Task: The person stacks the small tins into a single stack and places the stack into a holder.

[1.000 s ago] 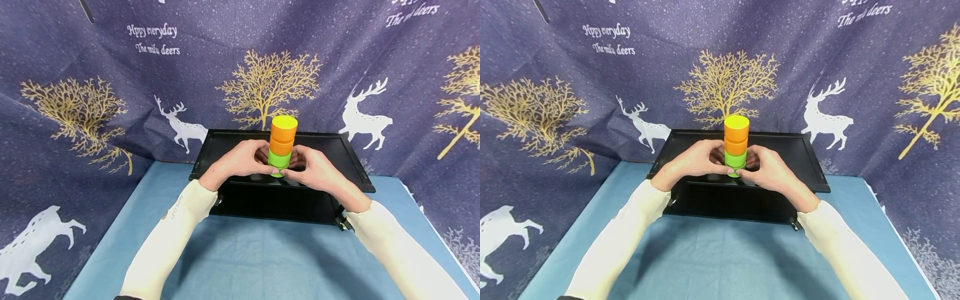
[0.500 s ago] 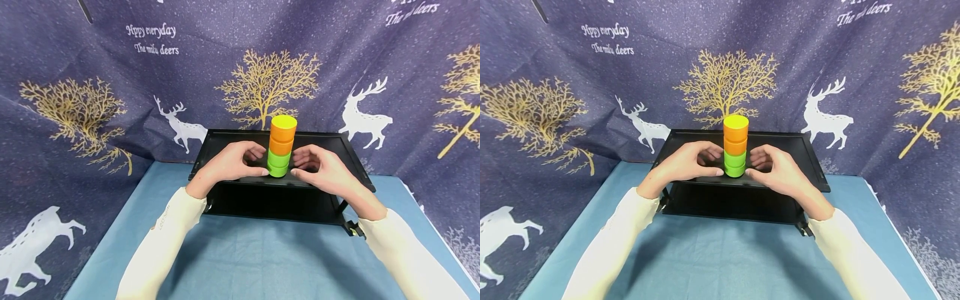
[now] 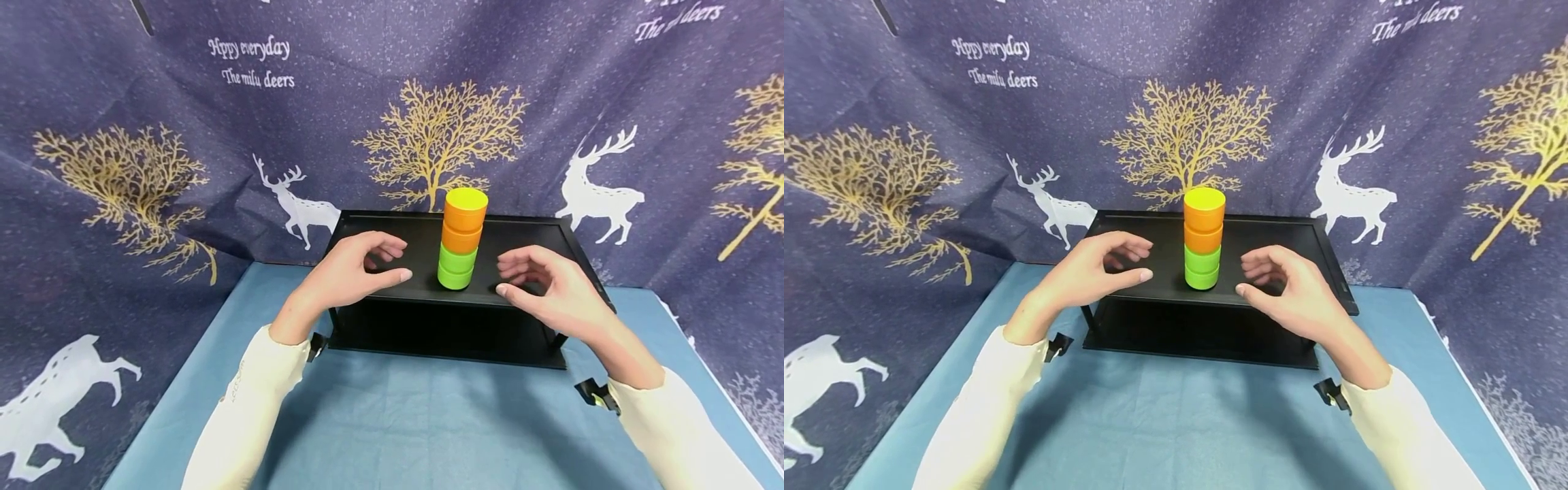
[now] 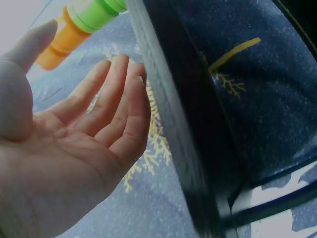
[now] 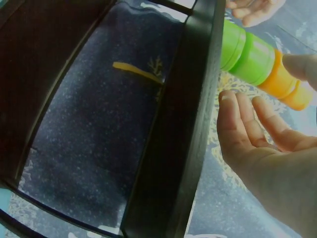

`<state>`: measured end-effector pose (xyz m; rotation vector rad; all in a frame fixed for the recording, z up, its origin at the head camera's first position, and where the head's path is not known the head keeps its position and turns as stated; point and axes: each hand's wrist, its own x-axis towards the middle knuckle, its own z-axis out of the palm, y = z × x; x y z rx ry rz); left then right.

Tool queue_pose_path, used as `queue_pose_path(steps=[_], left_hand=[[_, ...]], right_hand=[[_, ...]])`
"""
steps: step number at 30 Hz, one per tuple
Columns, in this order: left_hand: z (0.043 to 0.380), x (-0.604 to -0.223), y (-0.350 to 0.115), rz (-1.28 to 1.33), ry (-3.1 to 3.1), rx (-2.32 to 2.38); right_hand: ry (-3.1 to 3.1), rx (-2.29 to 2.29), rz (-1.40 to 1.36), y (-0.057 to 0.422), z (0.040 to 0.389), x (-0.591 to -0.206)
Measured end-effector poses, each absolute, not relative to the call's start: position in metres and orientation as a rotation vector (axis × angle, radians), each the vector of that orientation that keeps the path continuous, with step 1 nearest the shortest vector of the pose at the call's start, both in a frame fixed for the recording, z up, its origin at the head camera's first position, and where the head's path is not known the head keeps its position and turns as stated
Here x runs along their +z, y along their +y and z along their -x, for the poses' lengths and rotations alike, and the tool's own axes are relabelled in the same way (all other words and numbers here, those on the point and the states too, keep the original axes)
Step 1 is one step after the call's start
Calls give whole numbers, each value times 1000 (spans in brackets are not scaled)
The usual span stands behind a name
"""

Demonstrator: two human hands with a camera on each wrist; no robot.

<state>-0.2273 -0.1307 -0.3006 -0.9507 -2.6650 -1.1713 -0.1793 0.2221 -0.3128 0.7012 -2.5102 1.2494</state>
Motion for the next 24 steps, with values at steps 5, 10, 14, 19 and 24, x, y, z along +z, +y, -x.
queue_pose_path(steps=[5, 10, 14, 19, 24], left_hand=[[214, -301, -141, 919, -2630, -1173], [202, -306, -152, 876, -2597, -1177], [195, -310, -162, 854, -2567, -1184], [189, -314, -176, 845, -2549, -1175], [184, -318, -189, 803, -2558, -1153]], right_hand=[[-2469, 1256, -718, 225, 166, -312], [-2399, 1255, -747, 228, 157, -314], [-2369, 1231, -735, 236, 153, -319], [-2343, 1206, -717, 247, 148, -324], [-2313, 1191, -706, 257, 142, -330]])
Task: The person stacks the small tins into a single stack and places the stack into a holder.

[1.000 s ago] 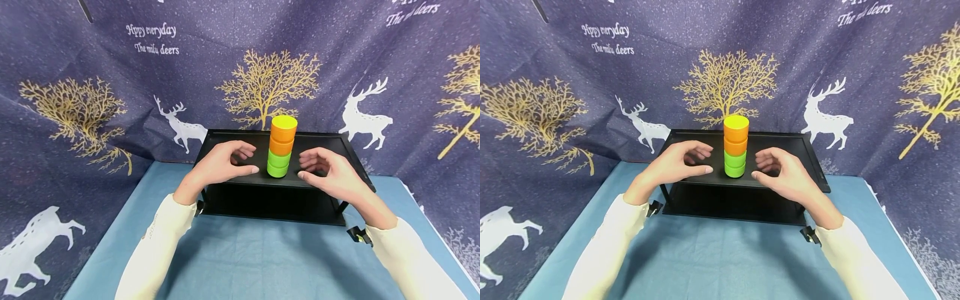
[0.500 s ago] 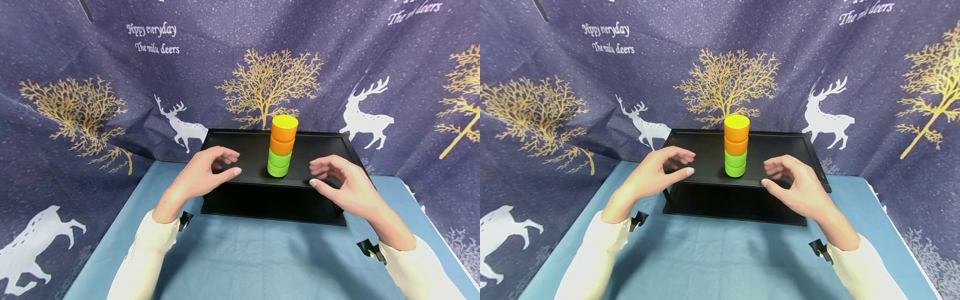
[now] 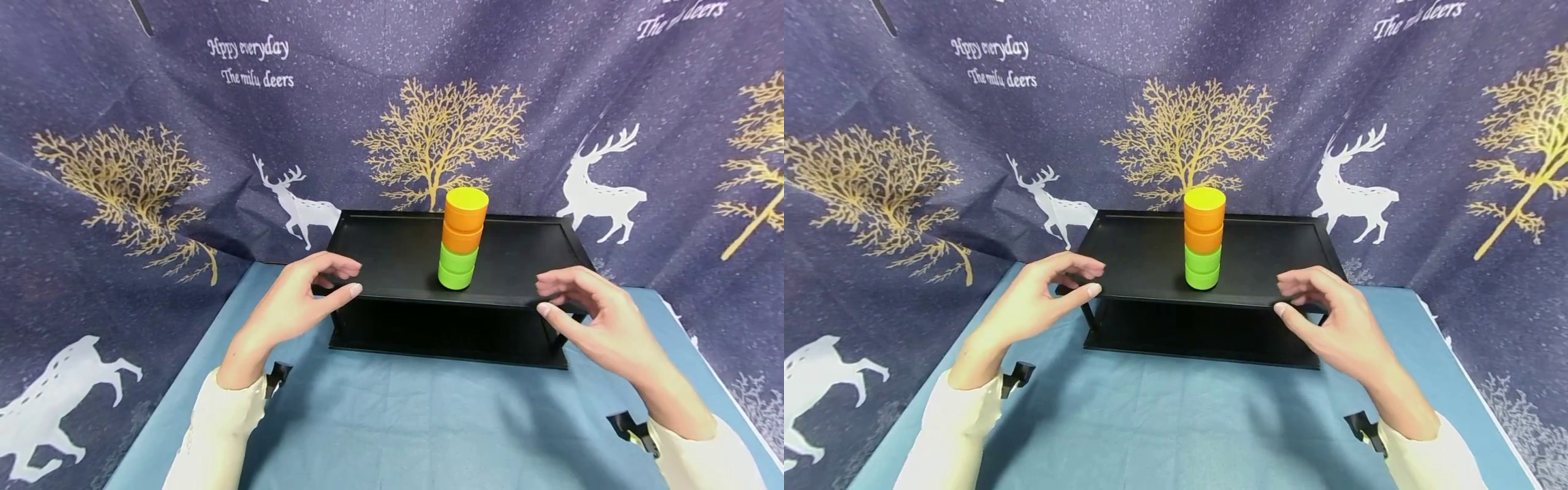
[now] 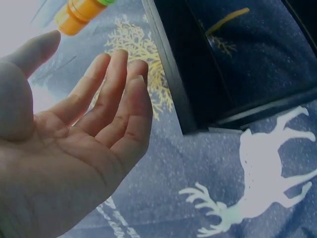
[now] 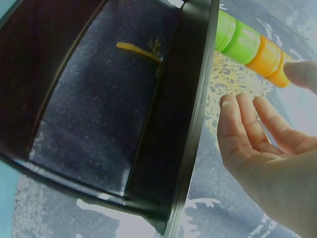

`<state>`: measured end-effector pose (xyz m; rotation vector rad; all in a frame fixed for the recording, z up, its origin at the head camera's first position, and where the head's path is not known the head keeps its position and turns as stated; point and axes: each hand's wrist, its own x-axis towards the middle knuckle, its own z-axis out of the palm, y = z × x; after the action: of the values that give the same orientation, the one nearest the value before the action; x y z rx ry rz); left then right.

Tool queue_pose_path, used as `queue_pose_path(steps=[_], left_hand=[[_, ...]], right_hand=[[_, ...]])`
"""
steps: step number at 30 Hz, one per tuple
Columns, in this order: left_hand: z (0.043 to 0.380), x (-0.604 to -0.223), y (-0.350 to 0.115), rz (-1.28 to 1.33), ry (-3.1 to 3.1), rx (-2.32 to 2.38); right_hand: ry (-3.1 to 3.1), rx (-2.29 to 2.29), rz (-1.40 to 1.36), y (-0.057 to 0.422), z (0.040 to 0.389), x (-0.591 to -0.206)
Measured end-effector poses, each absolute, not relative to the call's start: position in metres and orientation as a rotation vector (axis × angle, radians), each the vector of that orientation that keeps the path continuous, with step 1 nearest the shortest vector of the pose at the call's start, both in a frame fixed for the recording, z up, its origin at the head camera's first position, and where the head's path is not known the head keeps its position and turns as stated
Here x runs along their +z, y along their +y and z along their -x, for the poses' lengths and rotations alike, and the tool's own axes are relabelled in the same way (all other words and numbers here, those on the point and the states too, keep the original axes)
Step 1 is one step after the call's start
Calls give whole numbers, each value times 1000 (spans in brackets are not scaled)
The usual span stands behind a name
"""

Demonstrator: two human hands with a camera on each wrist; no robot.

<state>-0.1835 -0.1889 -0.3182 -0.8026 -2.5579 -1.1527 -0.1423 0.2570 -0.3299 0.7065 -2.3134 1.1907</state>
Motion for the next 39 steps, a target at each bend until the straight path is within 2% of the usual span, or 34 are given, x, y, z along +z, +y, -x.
queue_pose_path(steps=[17, 27, 39], left_hand=[[162, -334, -228, 677, -2542, -1117], [147, -336, -256, 562, -2559, -1012], [146, -345, -275, 447, -2594, -846]], right_hand=[[-2234, 1227, -692, 290, 124, -343], [-2324, 1146, -491, 307, 108, -339], [-2322, 1056, -361, 331, 102, -357]])
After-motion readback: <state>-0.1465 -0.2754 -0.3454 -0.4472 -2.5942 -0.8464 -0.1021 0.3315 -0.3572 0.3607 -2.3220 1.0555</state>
